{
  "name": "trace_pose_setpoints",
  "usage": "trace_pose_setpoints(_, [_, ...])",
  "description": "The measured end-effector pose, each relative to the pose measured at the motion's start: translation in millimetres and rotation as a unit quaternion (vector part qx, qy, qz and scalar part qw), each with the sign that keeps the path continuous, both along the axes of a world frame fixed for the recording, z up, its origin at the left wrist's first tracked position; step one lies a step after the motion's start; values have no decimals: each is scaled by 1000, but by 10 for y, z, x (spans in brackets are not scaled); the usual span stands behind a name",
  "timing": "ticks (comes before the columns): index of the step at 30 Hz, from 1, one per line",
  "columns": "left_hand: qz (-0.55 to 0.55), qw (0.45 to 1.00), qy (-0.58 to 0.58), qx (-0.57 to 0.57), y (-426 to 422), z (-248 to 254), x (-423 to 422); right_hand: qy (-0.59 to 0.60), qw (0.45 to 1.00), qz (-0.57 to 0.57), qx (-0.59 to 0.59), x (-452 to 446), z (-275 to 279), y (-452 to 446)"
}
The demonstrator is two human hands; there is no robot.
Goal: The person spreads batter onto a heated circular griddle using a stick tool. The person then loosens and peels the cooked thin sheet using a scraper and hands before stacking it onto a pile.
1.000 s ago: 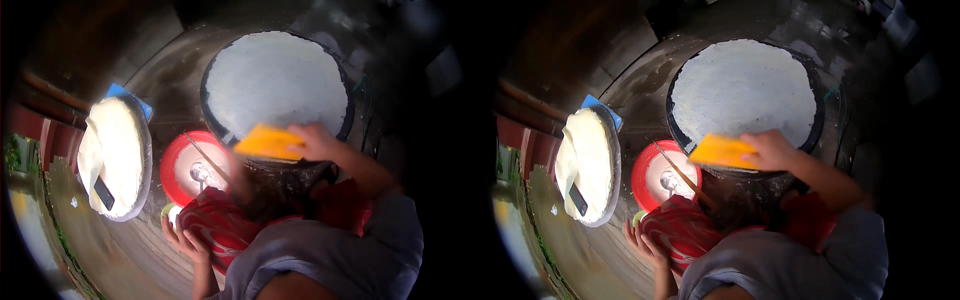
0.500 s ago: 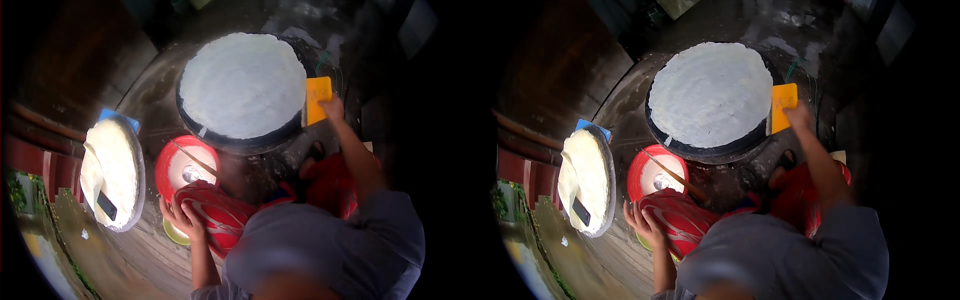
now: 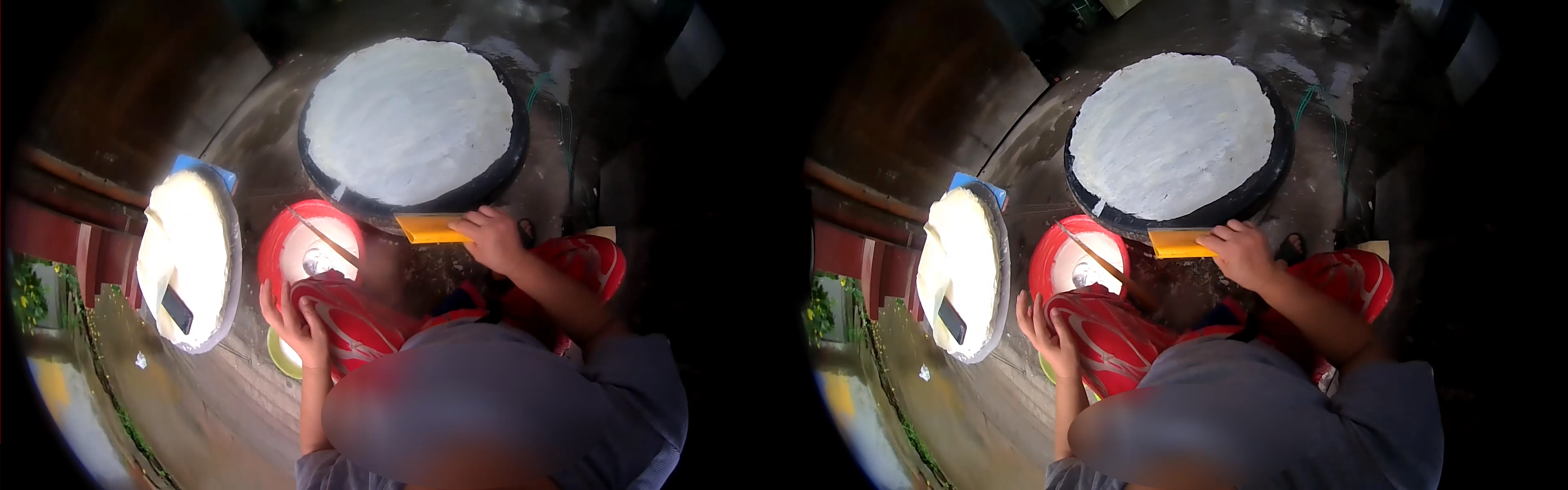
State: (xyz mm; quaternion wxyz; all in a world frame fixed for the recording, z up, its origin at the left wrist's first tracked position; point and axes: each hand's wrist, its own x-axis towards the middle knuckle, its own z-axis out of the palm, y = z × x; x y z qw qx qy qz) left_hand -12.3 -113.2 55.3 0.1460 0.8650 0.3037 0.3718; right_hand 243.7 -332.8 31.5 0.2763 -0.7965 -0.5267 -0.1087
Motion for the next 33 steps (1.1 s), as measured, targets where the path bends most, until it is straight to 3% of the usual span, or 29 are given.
trace_pose_setpoints(7, [-49, 997, -50, -13, 42, 217, 624, -154, 987, 40, 10, 128, -237, 635])
trace_pose_setpoints(11, [-79, 997, -21, 11, 327, 47, 1206, -139, 990, -16, 14, 296, -232, 951])
trace_pose_setpoints(13, [-90, 995, 32, -14, 440, -117, 1439, -104, 992, -64, 14, 320, -129, 897])
trace_pose_setpoints(15, [-109, 989, 94, 28, 480, -316, 1658, -105, 992, -57, 52, 378, -104, 748])
trace_pose_setpoints(18, [-163, 971, 176, -4, 391, -497, 1979, -57, 997, -57, 19, 288, 46, 440])
trace_pose_setpoints(22, [-224, 961, 154, 56, 424, -836, 2350, -19, 998, -48, -21, 193, 21, 127])
trace_pose_setpoints(24, [-222, 944, 242, -31, 523, -935, 2521, 8, 999, -49, -17, 191, -17, 52])
trace_pose_setpoints(25, [-202, 970, 137, -8, 525, -931, 2578, 10, 999, -51, -17, 207, -26, 40])
trace_pose_setpoints(29, [-171, 961, 100, -194, 872, -768, 2813, 43, 998, -41, 24, 260, -21, 71])
trace_pose_setpoints(33, [-159, 984, 35, -74, 957, -309, 3028, 38, 998, -35, 37, 305, 5, 105])
